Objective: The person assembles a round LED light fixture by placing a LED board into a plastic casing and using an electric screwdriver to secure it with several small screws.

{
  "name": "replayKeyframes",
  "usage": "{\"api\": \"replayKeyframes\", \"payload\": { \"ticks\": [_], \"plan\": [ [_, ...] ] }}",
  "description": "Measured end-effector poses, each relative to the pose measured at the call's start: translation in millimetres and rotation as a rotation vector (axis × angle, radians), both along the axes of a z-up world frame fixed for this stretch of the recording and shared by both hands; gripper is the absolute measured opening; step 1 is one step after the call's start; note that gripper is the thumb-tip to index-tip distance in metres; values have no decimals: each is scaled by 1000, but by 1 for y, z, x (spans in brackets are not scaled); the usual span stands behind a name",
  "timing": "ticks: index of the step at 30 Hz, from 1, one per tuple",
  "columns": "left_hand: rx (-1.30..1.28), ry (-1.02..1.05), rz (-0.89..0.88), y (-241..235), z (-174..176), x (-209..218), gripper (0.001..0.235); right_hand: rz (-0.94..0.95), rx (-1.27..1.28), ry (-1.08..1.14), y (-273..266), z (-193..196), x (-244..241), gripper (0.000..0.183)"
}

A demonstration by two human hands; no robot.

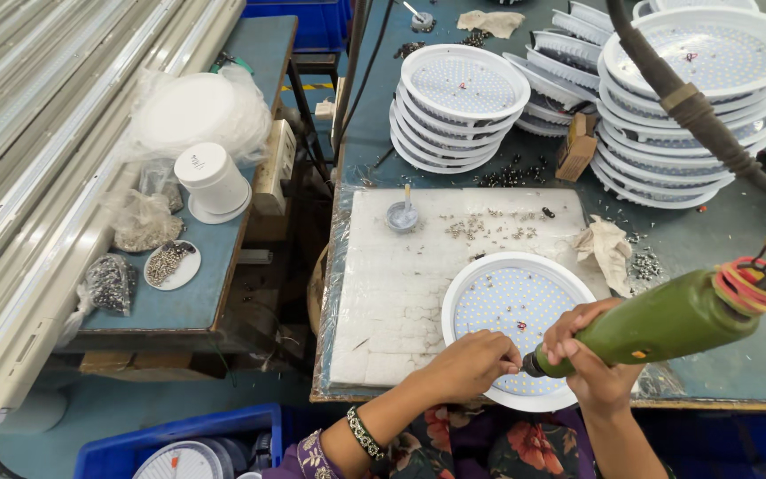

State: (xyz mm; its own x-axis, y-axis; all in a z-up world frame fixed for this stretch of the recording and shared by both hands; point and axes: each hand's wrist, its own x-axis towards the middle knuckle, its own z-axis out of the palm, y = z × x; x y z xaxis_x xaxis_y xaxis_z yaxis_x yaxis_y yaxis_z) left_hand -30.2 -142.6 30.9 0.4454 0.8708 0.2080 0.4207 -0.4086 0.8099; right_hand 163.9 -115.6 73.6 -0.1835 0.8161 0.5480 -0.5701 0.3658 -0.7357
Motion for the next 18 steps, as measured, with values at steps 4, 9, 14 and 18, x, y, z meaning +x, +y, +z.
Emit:
{"api": "replayKeyframes", "payload": {
  "ticks": [4,9,14,18],
  "plan": [
    [16,-66,5,0,-4,1,9,44,13,17,0,2,0,30],
    [84,-41,30,-9,-16,3,8,45,-22,27,-6,-6,-1,31],
    [202,-18,25,-5,-11,2,8,25,4,-1,-5,-2,-6,29],
    [165,-20,46,-6,-17,3,10,22,1,-9,-4,-9,-2,29]
  ]
}}
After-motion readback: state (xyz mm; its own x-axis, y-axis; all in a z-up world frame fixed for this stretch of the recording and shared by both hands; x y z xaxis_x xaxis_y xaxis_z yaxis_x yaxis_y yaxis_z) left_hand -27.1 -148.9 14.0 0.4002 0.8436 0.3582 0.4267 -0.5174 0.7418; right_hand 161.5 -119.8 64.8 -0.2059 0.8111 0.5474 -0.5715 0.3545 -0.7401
